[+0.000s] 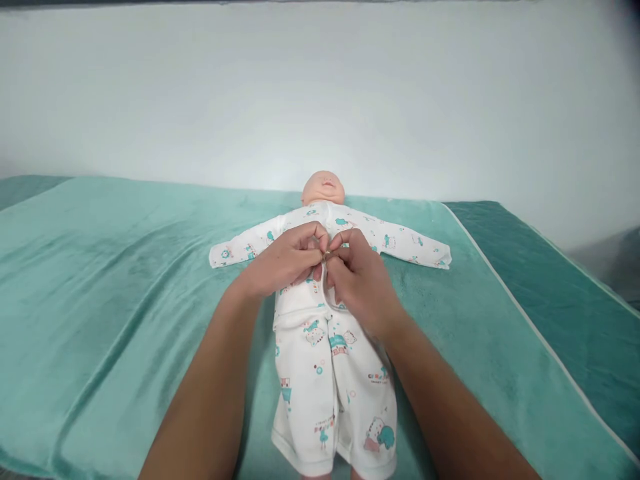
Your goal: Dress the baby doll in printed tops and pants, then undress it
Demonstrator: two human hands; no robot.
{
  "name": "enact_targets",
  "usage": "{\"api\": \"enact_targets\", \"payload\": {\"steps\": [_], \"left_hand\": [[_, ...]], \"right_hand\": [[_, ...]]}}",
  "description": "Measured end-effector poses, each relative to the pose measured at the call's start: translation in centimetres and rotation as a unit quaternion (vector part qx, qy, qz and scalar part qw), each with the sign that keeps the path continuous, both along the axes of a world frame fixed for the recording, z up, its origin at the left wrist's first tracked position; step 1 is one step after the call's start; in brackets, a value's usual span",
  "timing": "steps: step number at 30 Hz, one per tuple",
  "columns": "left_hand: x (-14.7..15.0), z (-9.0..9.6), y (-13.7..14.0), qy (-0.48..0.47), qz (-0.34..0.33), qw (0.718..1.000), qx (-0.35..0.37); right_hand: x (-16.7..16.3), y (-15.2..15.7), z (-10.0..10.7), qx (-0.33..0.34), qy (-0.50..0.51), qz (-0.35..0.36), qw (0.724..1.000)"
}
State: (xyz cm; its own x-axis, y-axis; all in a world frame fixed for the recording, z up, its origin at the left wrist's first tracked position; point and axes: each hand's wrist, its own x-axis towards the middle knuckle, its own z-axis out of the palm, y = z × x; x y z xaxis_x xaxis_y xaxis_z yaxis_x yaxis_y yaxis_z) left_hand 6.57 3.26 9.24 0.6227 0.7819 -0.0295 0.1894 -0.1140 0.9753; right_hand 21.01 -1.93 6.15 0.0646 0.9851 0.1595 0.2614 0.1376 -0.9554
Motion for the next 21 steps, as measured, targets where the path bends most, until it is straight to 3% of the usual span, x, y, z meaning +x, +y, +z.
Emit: {"api": "enact_targets", "payload": {"steps": [5,9,16,21], "left_hand": [[-0.5,0.1,-0.1,-0.003,-0.027,0.999,-0.018],[-0.8,0.1,0.0,0.014,-0.046,0.998,-0.038],[-1.1,0.1,0.2,0.025,-0.052,0.998,-0.038],[-0.7,-0.3,0.5,-0.075,0.069,0.995,0.005]], "right_hand": [[1.4,0.4,0.1,-0.049,0.124,0.094,0.987],[1.9,0.5,0.2,-0.06,0.155,0.112,0.98],[1.6,0.3,0.4,-0.044,0.152,0.062,0.985],[1.7,0.4,0.2,0.045,0.153,-0.028,0.987]]}}
